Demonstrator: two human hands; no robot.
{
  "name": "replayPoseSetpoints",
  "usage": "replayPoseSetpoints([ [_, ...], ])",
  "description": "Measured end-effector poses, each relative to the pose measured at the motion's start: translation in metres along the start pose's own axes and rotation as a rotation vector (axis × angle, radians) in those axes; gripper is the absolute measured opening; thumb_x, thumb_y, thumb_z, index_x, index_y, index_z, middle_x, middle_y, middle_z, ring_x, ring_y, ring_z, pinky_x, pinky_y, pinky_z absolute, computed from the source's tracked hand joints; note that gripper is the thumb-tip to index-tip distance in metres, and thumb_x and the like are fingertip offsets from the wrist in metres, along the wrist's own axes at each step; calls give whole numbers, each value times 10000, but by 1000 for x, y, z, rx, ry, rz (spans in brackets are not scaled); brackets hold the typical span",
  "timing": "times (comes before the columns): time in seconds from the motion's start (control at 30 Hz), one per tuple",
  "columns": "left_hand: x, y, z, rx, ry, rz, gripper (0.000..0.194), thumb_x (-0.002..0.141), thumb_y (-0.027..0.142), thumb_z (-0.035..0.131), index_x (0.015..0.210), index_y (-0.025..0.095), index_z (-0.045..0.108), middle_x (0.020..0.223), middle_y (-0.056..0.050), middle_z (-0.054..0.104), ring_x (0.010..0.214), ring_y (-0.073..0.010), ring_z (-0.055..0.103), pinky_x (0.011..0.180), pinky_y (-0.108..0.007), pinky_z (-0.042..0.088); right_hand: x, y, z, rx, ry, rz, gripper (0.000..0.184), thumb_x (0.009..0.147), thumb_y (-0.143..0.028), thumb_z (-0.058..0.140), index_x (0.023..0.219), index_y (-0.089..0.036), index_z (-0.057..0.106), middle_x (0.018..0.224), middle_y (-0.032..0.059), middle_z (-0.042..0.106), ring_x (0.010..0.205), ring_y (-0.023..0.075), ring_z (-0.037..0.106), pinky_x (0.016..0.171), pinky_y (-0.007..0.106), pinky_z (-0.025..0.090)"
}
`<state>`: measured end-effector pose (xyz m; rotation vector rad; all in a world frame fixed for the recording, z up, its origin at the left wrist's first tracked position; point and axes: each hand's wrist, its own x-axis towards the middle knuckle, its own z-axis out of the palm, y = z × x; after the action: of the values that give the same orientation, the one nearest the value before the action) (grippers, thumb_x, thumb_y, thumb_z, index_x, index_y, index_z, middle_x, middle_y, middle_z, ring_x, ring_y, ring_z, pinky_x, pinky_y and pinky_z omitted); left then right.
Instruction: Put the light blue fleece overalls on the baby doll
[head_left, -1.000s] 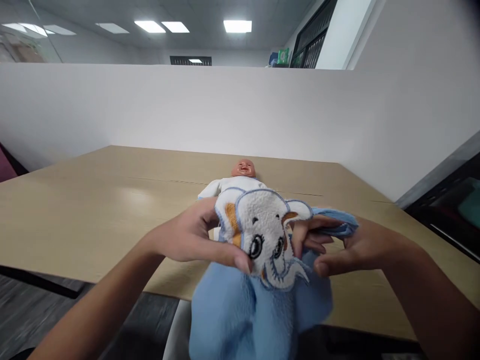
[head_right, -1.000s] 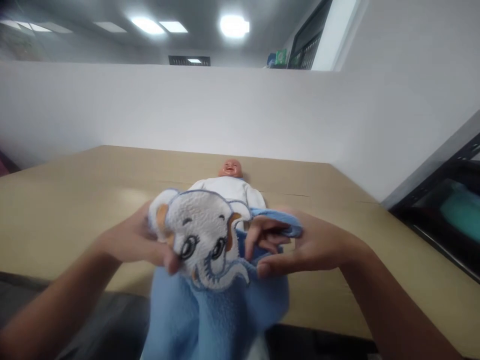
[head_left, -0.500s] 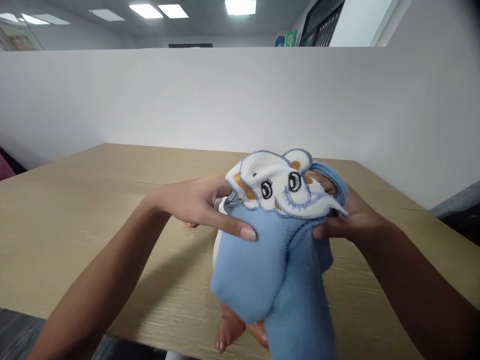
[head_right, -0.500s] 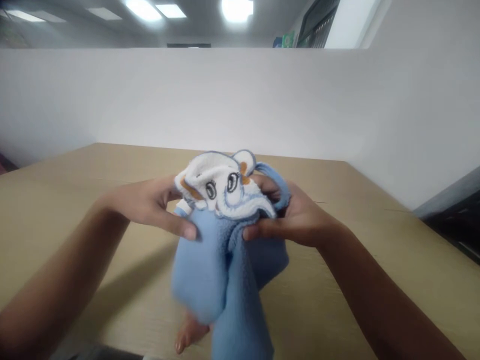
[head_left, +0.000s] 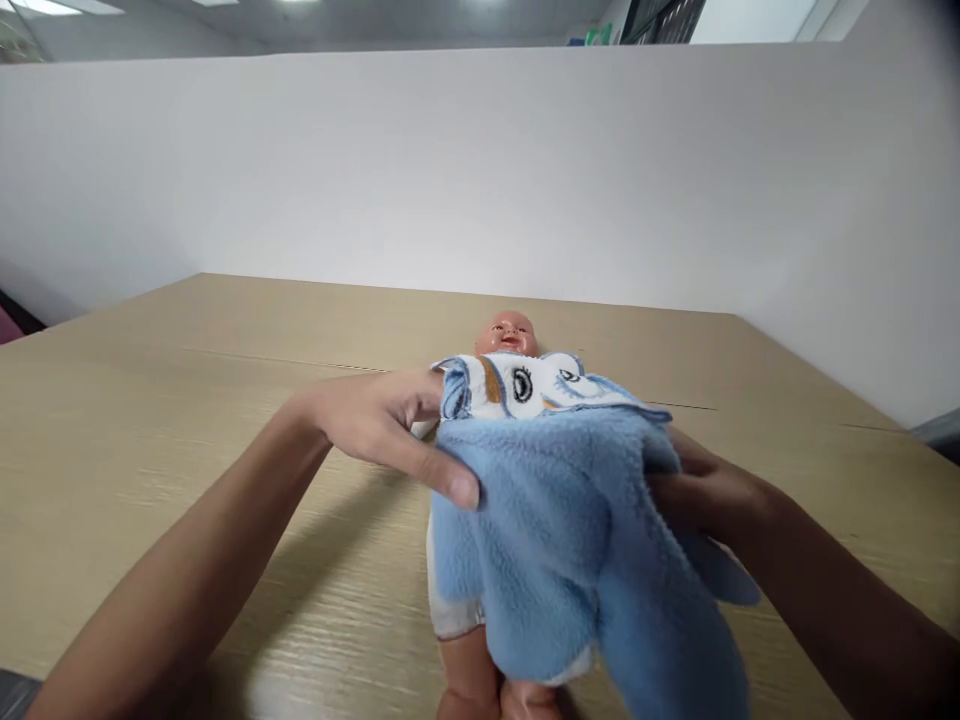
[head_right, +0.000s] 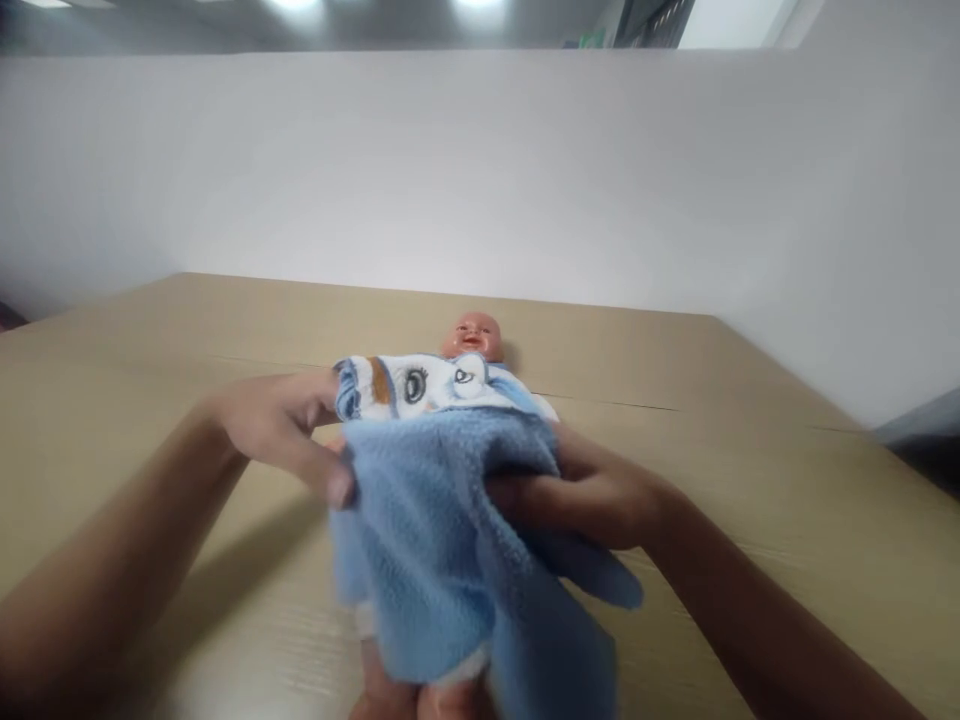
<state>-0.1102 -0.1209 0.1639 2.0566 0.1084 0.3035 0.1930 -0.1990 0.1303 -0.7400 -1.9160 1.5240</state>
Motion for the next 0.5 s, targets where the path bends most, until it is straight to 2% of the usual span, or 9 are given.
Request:
replayPoseSetpoints([
  [0.1, -1, -5, 3, -52, 60, -7, 218, 1035, 373, 712, 1023, 164, 773, 807, -24, 731, 583, -118, 640, 611, -185, 580, 5, -8, 2, 83, -311, 65, 257, 897, -353, 887, 1031, -147, 809, 939, 43, 746, 895, 217, 735, 775, 239, 618],
  [0.17, 1, -4, 7, -56, 74, -7, 188, 1051, 337, 690, 1037, 167, 769, 826, -25, 747, 577, -112, 636, 602, -177, 574, 9, -10, 4, 115, -392, 71, 278, 835, -277, 929, 1026, -136, 785, 942, 29, 737, 835, 179, 707, 741, 205, 599],
  [0.27, 7, 0, 12, -79, -66, -43, 108, 963, 261, 803, 1002, 161, 796, 941, -63, 805, 835, -208, 770, 810, -247, 650, 9, -3, 1, 35, -310, -13, 186, 898, -233, 825, 1043, -140, 757, 965, 31, 741, 902, 190, 708, 819, 223, 601],
  [0.33, 9, 0, 13, -140, -189, -78, 234, 842, 243, 923, 1033, 162, 816, 995, -78, 826, 925, -263, 798, 868, -290, 670, 6, 6, -4, -23, -149, -78, 223, 905, -280, 814, 1084, -157, 765, 1053, 45, 763, 1028, 234, 718, 934, 276, 600],
  [0.37, 10, 0, 14, -168, -211, -76, 323, 781, 239, 971, 1058, 163, 822, 1000, -83, 832, 930, -279, 805, 875, -304, 677, 4, 12, -7, -39, -60, -76, 275, 895, -327, 833, 1111, -167, 776, 1108, 50, 773, 1090, 258, 716, 981, 306, 595],
  [0.43, 10, -2, 13, -191, -172, -25, 390, 734, 241, 1003, 1075, 166, 830, 992, -91, 839, 912, -287, 813, 882, -315, 681, -1, 21, -11, -23, 62, 7, 414, 849, -447, 885, 1150, -178, 793, 1160, 54, 785, 1141, 293, 719, 1015, 351, 594],
  [0.5, 9, -4, 13, -189, -69, 34, 274, 836, 266, 934, 1068, 165, 828, 1018, -99, 840, 927, -268, 813, 893, -301, 671, -7, 25, -11, 75, 24, 118, 544, 833, -580, 873, 1172, -162, 796, 1126, 73, 802, 1101, 316, 749, 986, 390, 615],
])
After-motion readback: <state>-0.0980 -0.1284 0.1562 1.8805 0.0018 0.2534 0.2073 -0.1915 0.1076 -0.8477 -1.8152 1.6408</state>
